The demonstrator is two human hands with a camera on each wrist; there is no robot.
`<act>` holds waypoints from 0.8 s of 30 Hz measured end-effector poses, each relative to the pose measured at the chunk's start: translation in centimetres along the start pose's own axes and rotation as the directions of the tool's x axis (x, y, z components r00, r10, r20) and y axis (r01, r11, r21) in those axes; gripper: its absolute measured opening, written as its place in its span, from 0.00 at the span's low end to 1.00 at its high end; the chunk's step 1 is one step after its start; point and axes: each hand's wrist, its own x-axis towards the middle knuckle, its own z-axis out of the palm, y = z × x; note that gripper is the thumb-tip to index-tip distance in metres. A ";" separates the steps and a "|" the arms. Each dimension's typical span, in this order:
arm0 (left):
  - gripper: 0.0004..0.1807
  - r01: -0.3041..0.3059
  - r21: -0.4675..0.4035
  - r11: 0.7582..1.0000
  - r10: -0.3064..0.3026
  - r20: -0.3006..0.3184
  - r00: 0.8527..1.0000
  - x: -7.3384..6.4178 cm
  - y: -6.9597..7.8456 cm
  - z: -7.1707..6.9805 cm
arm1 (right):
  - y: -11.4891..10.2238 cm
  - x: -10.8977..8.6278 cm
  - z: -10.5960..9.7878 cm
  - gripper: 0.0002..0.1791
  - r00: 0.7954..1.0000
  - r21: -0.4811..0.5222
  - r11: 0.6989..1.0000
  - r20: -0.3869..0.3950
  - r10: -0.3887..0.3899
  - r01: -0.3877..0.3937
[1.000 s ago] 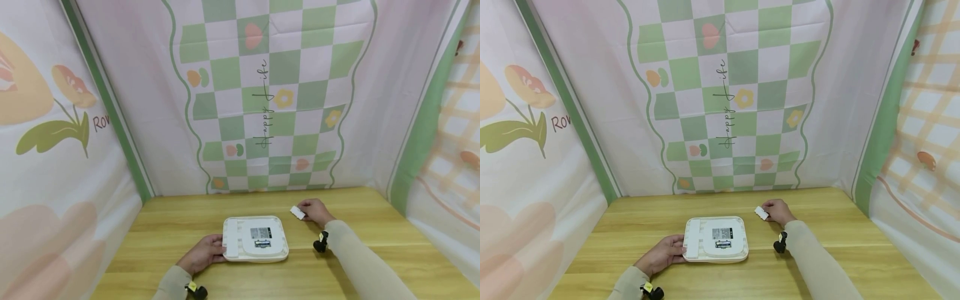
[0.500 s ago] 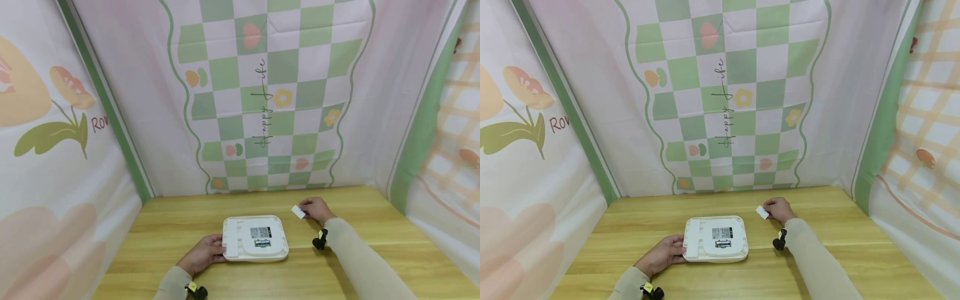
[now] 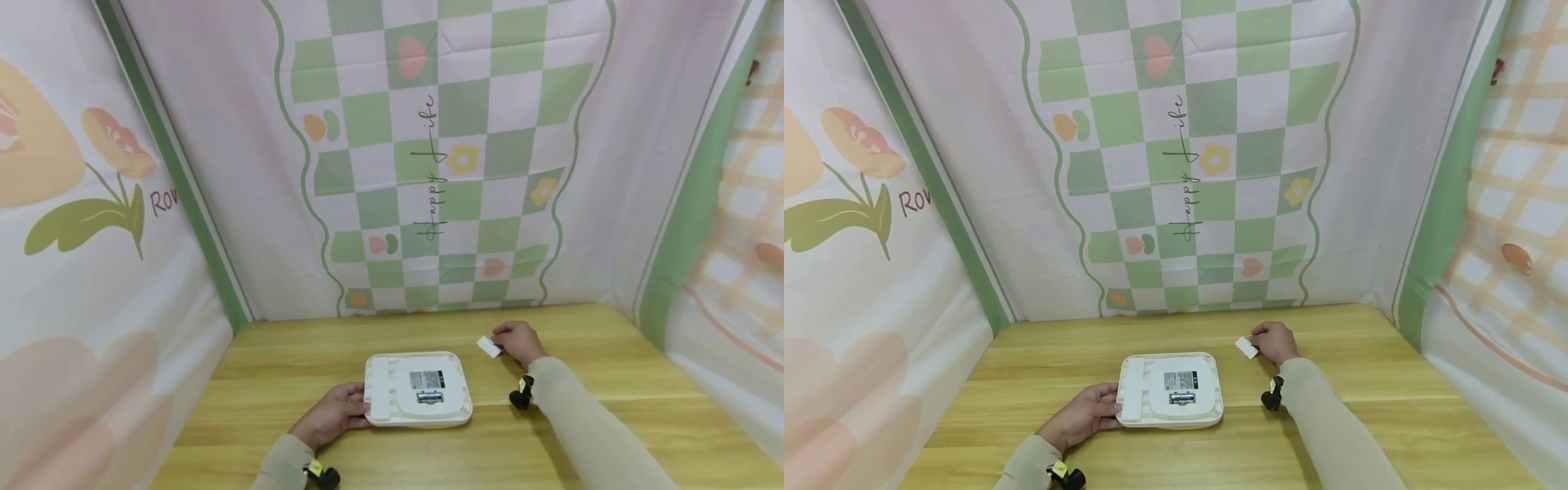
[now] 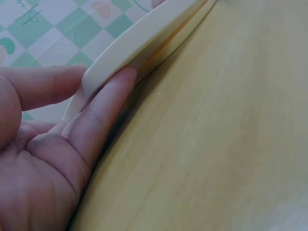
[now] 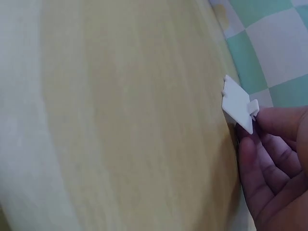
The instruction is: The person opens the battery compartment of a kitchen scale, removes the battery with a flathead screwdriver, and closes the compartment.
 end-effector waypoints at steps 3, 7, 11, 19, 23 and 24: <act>0.31 -0.002 -0.007 1.000 0.002 0.000 1.000 0.0 0.0 0.1 | 0.0 0.0 0.1 0.13 1.000 -0.060 0.998 -0.015 -0.017 0.016; 0.30 -0.001 -0.010 1.000 0.001 -0.010 1.000 0.1 -0.1 0.1 | -0.1 0.0 0.1 0.12 0.999 -0.113 0.993 -0.028 -0.031 0.028; 0.30 -0.004 -0.011 1.000 0.004 -0.013 1.000 0.1 -0.1 0.0 | -0.2 0.0 0.0 0.13 0.999 -0.154 0.988 -0.034 -0.039 0.033; 0.30 -0.010 -0.010 1.000 0.010 -0.004 1.000 0.1 -0.2 0.0 | 0.0 0.1 0.0 0.10 0.994 -0.274 0.960 -0.078 -0.083 0.059; 0.31 -0.002 -0.011 1.000 0.002 -0.003 1.000 0.1 -0.1 0.0 | 0.1 0.1 0.0 0.09 0.993 -0.293 0.954 -0.080 -0.089 0.062; 0.31 -0.001 -0.011 1.000 0.001 -0.003 1.000 0.1 -0.1 0.0 | 0.1 0.1 0.0 0.09 0.993 -0.293 0.954 -0.081 -0.085 0.058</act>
